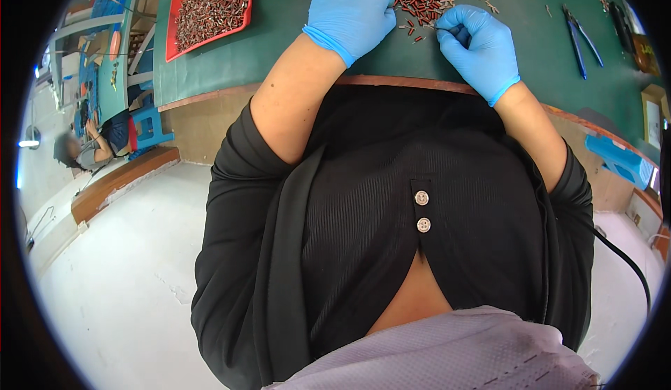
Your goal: Manually sort and assemble small electronic components using a crimping or pressing machine at a production workbench.
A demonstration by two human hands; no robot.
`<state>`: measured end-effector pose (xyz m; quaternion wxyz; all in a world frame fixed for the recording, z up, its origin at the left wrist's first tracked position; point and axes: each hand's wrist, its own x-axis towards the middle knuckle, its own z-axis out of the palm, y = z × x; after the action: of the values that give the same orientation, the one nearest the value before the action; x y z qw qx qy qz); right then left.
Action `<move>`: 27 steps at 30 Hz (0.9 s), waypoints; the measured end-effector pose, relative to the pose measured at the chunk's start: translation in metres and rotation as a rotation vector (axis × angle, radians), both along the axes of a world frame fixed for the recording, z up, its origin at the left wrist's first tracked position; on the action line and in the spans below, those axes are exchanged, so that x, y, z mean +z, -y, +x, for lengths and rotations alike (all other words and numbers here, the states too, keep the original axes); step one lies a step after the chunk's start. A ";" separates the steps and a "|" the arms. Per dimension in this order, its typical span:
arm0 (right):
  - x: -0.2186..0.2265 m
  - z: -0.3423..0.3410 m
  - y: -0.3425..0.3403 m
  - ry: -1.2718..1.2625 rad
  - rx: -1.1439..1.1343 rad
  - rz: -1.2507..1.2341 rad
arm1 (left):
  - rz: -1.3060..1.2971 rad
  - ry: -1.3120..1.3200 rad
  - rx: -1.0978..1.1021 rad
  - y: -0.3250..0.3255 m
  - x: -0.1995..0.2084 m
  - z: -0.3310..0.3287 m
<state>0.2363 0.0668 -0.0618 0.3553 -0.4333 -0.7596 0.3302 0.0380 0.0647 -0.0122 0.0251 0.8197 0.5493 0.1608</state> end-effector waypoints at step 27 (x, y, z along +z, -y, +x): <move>0.036 -0.020 0.036 -0.240 0.157 0.429 | -1.006 1.823 0.033 0.059 -0.008 -0.004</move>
<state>0.2167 0.0310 -0.0260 0.4998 -0.2453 -0.7961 0.2371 0.0341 0.0053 -0.0205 0.7672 0.2746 0.3367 0.4718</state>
